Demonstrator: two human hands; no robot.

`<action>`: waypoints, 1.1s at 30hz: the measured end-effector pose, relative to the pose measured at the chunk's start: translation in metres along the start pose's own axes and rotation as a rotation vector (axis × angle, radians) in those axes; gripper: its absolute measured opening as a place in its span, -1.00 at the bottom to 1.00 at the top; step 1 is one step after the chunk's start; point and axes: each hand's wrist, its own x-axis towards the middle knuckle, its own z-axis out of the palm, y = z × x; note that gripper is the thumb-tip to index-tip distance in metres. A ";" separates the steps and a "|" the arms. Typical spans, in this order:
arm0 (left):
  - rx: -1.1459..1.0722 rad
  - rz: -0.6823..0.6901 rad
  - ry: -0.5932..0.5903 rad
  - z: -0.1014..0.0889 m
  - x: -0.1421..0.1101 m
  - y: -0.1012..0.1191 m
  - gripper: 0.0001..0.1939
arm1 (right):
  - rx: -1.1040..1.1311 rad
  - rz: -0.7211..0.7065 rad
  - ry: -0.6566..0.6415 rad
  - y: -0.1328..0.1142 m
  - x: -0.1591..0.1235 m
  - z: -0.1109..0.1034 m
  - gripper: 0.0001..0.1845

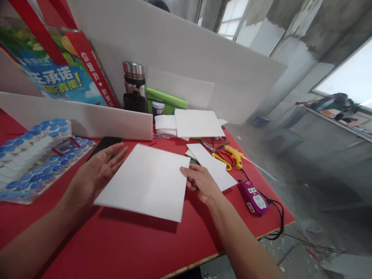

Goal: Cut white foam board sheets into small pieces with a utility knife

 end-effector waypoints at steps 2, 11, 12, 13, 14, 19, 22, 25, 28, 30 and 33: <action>-0.138 -0.061 0.022 0.002 0.002 0.001 -0.48 | 0.075 -0.019 0.075 0.007 -0.007 0.001 -0.56; 0.016 -0.209 -0.093 0.003 -0.003 -0.009 -0.27 | -0.109 0.205 -0.189 0.023 -0.049 0.007 -0.53; 0.026 -0.216 -0.085 0.002 -0.003 -0.009 -0.24 | -0.272 0.160 -0.132 0.020 -0.053 0.001 -0.50; 0.036 -0.223 -0.082 0.000 -0.003 -0.008 -0.21 | -0.464 0.070 -0.026 0.016 -0.057 -0.008 -0.48; 0.047 -0.228 -0.079 -0.002 -0.002 -0.008 -0.18 | -0.673 -0.066 0.117 0.011 -0.060 -0.017 -0.48; 0.088 -0.250 -0.100 -0.012 0.005 -0.009 -0.05 | -1.412 -0.633 0.576 -0.011 -0.061 -0.059 -0.43; 0.139 -0.250 -0.121 -0.013 0.005 -0.011 0.04 | -1.554 -0.466 0.521 -0.013 -0.047 -0.072 -0.15; 0.223 -0.228 -0.132 -0.009 0.002 -0.009 0.06 | -1.498 -0.294 0.476 -0.009 -0.030 -0.078 -0.11; 0.268 -0.212 -0.122 -0.005 0.000 -0.006 0.07 | -1.439 -0.268 0.497 -0.005 -0.020 -0.080 -0.17; 0.268 -0.206 -0.129 -0.004 0.000 -0.005 0.06 | -1.420 -0.259 0.515 -0.003 -0.018 -0.080 -0.18; 0.257 -0.204 -0.150 -0.005 0.000 -0.005 0.05 | -1.409 -0.240 0.514 -0.004 -0.024 -0.081 -0.17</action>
